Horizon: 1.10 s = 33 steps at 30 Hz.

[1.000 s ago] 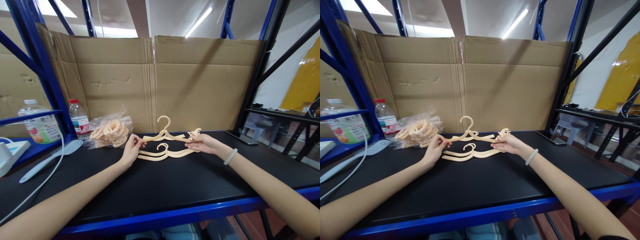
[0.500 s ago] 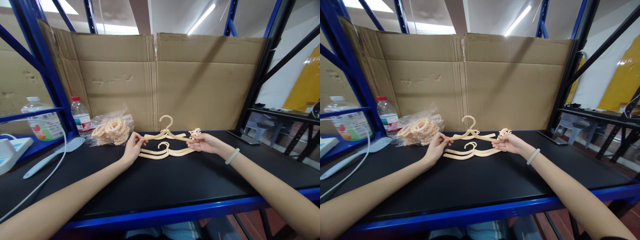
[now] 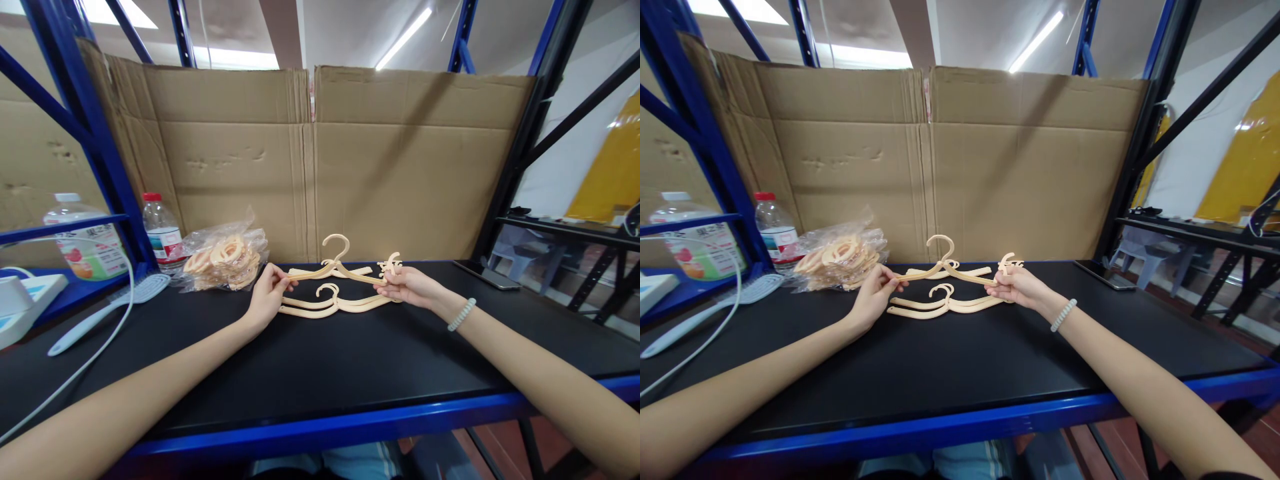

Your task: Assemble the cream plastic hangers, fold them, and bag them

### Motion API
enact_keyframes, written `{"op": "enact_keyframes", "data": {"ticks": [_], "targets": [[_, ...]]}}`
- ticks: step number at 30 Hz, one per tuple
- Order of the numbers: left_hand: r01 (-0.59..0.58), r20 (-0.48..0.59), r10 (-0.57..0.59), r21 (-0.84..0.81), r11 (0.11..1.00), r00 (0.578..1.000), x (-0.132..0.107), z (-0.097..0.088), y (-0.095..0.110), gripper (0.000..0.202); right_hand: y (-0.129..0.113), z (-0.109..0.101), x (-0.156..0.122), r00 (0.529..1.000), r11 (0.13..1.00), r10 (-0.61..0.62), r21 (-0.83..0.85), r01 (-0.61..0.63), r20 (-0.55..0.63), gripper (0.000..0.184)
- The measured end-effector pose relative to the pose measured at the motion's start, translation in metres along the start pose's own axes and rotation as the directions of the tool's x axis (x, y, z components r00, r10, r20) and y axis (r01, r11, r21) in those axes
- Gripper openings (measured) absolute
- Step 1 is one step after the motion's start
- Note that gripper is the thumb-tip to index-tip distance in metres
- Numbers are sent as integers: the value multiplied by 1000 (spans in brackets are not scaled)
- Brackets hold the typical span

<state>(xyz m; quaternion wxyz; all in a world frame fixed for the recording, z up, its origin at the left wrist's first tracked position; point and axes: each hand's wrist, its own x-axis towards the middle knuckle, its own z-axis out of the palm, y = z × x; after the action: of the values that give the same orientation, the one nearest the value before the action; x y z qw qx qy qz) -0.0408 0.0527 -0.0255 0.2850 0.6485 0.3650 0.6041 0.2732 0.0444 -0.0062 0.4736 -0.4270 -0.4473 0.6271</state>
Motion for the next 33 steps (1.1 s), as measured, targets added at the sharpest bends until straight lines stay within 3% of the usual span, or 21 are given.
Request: {"op": "enact_keyframes", "data": {"ticks": [3, 8, 17, 21, 26, 30, 33], "targets": [[-9, 0, 9, 21, 1000, 1000, 0, 0, 0, 16, 4, 5, -1, 995, 997, -76, -30, 74, -58, 18], [-40, 15, 39, 58, 998, 999, 0, -2, -2, 15, 7, 12, -3, 985, 990, -108, -100, 96, -131, 20], [-113, 96, 95, 205, 972, 991, -1, -4, 1, 13, 7, 9, -2, 967, 976, -214, -78, 205, -140, 19], [-263, 283, 150, 423, 867, 947, 1, -9, 14, 9, 5, 10, -6, 962, 969, -244, -65, 237, -125, 17], [-418, 389, 209, 598, 684, 897, 4, -13, 24, 18, 3, 14, -10, 958, 966, -258, -69, 251, -124, 17], [-516, 498, 210, 626, 584, 841, 4, -12, 27, 18, 4, 19, -11, 957, 964, -263, -77, 255, -120, 18], [-533, 525, 193, 638, 555, 829, 3, -10, 28, 17, 4, 21, -12, 954, 964, -264, -75, 255, -140, 18]]}}
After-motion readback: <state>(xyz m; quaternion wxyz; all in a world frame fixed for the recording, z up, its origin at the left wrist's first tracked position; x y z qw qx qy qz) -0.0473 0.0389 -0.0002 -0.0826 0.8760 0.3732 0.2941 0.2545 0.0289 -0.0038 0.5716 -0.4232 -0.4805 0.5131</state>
